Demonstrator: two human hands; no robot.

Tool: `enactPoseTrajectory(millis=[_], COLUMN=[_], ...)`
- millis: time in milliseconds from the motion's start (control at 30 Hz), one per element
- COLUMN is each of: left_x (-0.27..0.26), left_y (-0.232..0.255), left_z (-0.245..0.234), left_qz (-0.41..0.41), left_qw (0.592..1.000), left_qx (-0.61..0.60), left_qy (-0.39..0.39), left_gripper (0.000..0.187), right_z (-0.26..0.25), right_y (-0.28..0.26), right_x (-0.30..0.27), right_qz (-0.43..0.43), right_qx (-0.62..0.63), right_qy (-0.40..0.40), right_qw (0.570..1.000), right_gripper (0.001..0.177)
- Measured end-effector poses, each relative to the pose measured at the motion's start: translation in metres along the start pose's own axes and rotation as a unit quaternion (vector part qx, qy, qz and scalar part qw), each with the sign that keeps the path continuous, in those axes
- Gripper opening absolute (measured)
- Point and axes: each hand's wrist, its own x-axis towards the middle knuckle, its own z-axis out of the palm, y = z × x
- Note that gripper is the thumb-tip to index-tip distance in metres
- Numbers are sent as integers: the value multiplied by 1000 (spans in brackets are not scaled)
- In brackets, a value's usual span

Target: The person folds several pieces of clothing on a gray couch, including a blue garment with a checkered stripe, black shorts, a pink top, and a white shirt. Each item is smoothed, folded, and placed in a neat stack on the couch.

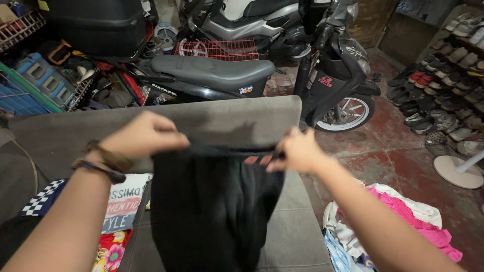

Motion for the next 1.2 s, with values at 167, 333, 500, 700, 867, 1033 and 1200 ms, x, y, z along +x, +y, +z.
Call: enactPoseTrajectory(millis=[167, 333, 500, 700, 867, 1033, 1200], left_x=[1, 3, 14, 37, 34, 29, 38], left_y=[-12, -28, -47, -44, -31, -19, -22], left_z=[45, 64, 81, 101, 64, 42, 15], left_qz=[49, 239, 347, 245, 21, -21, 31], left_qw=[842, 795, 773, 953, 987, 865, 855], left_qx=[537, 556, 496, 103, 158, 495, 518], left_qy=[-2, 45, 190, 145, 5, -74, 2], left_gripper=[62, 21, 9, 35, 24, 40, 32], right_z=[-34, -47, -48, -23, 3, 9, -5], right_y=[32, 41, 50, 57, 70, 72, 38], right_x=[9, 7, 8, 19, 5, 5, -5], right_qz=[-42, -70, -52, -31, 9, 109, -98], right_qx=[-2, -21, -65, -40, -20, 414, 338], right_qy=[184, 254, 228, 158, -39, 28, -35], right_qw=[982, 964, 970, 986, 999, 903, 935], right_gripper=[40, 14, 24, 26, 42, 41, 36])
